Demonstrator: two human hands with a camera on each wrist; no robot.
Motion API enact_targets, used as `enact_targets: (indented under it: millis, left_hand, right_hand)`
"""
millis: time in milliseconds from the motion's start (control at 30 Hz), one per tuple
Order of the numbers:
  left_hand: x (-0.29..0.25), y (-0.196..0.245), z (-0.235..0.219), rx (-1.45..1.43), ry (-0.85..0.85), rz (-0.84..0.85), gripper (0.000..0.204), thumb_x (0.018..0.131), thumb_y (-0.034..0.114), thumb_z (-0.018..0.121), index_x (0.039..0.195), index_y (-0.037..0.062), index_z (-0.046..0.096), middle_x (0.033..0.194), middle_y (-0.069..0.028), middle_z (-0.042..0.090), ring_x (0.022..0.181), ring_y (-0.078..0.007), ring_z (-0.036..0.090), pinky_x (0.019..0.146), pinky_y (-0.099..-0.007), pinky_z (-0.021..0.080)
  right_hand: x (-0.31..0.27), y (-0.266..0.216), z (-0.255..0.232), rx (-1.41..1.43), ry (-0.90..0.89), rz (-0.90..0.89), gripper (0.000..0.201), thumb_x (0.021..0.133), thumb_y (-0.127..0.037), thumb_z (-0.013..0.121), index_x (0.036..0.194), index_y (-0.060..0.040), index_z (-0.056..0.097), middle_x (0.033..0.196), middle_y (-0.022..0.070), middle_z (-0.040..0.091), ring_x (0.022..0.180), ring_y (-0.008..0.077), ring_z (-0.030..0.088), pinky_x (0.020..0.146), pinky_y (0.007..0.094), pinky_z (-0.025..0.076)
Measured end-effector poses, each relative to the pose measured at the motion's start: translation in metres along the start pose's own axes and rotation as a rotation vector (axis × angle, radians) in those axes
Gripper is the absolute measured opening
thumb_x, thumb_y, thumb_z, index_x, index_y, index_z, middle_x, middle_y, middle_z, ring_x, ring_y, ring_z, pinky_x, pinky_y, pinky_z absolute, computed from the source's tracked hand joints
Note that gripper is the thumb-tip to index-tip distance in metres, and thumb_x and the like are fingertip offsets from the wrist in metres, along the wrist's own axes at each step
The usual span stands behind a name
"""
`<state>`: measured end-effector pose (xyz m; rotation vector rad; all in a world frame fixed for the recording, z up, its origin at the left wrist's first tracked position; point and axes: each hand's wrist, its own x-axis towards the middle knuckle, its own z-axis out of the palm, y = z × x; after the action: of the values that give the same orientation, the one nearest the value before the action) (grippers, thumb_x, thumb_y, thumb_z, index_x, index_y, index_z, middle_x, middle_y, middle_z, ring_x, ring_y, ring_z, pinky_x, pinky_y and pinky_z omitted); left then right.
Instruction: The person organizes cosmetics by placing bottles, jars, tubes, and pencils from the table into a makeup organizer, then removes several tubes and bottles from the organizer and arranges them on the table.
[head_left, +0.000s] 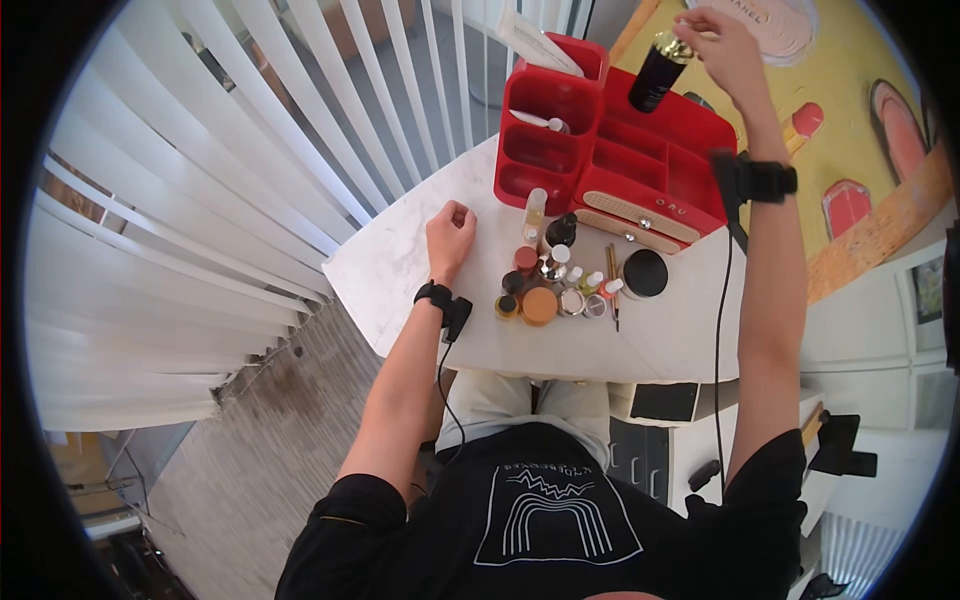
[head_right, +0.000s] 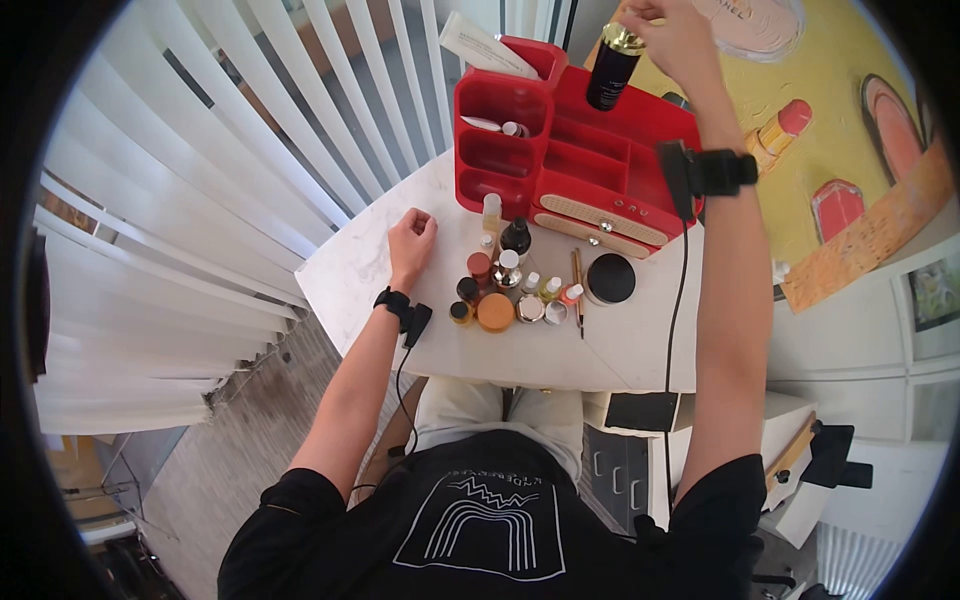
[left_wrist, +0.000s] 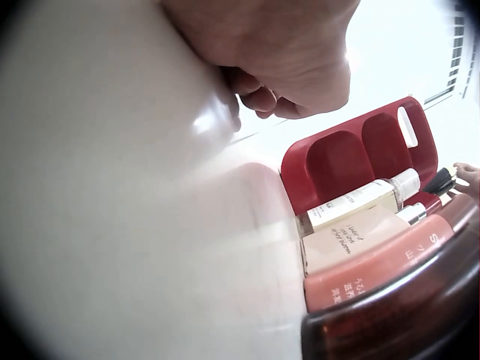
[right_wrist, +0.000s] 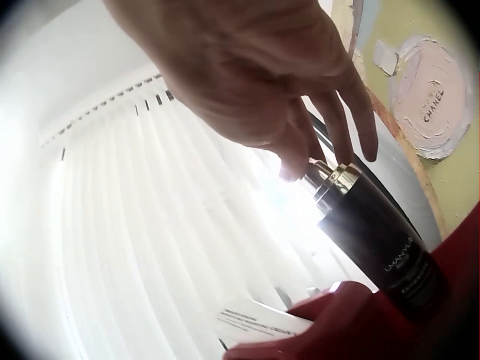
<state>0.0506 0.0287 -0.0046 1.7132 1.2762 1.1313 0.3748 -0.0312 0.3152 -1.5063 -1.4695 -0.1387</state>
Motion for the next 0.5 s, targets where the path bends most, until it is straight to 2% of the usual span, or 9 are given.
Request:
enact_targets:
  millis: [67,133,200,267,367,433,467,500]
  left_hand:
    - [0.000,0.000,0.000,-0.004,0.002,-0.006,0.017,0.081,0.014,0.061,0.081,-0.0021,0.061,0.063,-0.0072,0.060,0.057,-0.0116,0.054,0.059,-0.0262,0.046]
    - [-0.001,0.001,0.000,-0.008,0.003,-0.010,0.016,0.081,0.014,0.061,0.081,-0.0021,0.061,0.063,-0.0070,0.060,0.057,-0.0113,0.055,0.059,-0.0261,0.046]
    - [-0.001,0.002,0.000,-0.012,0.005,-0.014,0.016,0.081,0.014,0.062,0.081,-0.0020,0.061,0.063,-0.0069,0.060,0.058,-0.0111,0.055,0.059,-0.0261,0.046]
    - [-0.001,0.003,-0.001,-0.010,-0.001,-0.018,0.017,0.080,0.013,0.061,0.082,-0.0031,0.061,0.064,-0.0121,0.062,0.057,-0.0180,0.059,0.061,-0.0296,0.048]
    - [-0.001,0.003,0.000,-0.012,0.010,-0.001,0.017,0.080,0.013,0.061,0.081,-0.0032,0.061,0.064,-0.0122,0.062,0.057,-0.0185,0.059,0.060,-0.0298,0.048]
    - [-0.001,0.002,0.000,-0.003,0.011,-0.001,0.017,0.080,0.013,0.061,0.081,-0.0032,0.061,0.064,-0.0122,0.062,0.057,-0.0186,0.059,0.060,-0.0297,0.048]
    - [-0.001,0.002,0.001,0.002,0.014,0.001,0.017,0.080,0.013,0.061,0.081,-0.0032,0.061,0.064,-0.0121,0.062,0.057,-0.0187,0.059,0.060,-0.0297,0.048]
    - [0.000,0.003,0.001,0.001,0.012,0.000,0.017,0.080,0.013,0.061,0.081,-0.0032,0.061,0.064,-0.0121,0.062,0.057,-0.0187,0.059,0.060,-0.0297,0.048]
  right_hand:
    - [0.028,0.056,0.027,-0.365,-0.126,-0.078,0.023,0.084,-0.021,0.067,0.100,-0.0047,0.068,0.088,0.0068,0.070,0.081,0.0157,0.066,0.071,0.0273,0.050]
    - [0.028,0.071,0.044,-0.344,-0.124,-0.115,0.024,0.081,-0.020,0.070,0.099,-0.0044,0.068,0.088,0.0102,0.070,0.081,0.0180,0.067,0.071,0.0295,0.051]
    - [0.024,0.071,0.062,-0.268,-0.139,-0.032,0.025,0.080,-0.021,0.070,0.099,-0.0040,0.068,0.088,0.0100,0.070,0.080,0.0177,0.067,0.071,0.0297,0.052]
    - [0.019,0.072,0.071,-0.245,-0.136,-0.025,0.024,0.080,-0.020,0.071,0.098,-0.0034,0.068,0.088,0.0103,0.070,0.079,0.0180,0.067,0.071,0.0301,0.053]
    - [0.015,0.073,0.076,-0.204,-0.111,0.037,0.029,0.081,-0.021,0.071,0.103,-0.0040,0.066,0.092,0.0116,0.070,0.078,0.0185,0.067,0.071,0.0296,0.053]
    - [0.012,0.075,0.076,-0.201,-0.138,0.023,0.040,0.079,-0.019,0.072,0.116,-0.0061,0.060,0.098,0.0124,0.068,0.077,0.0180,0.066,0.069,0.0295,0.055]
    - [0.009,0.077,0.075,-0.203,-0.138,0.026,0.040,0.079,-0.019,0.072,0.116,-0.0061,0.060,0.098,0.0124,0.068,0.077,0.0180,0.066,0.069,0.0295,0.055]
    - [0.005,0.079,0.074,-0.190,-0.149,0.018,0.049,0.077,-0.020,0.074,0.120,-0.0058,0.057,0.095,0.0138,0.069,0.077,0.0196,0.067,0.069,0.0298,0.054]
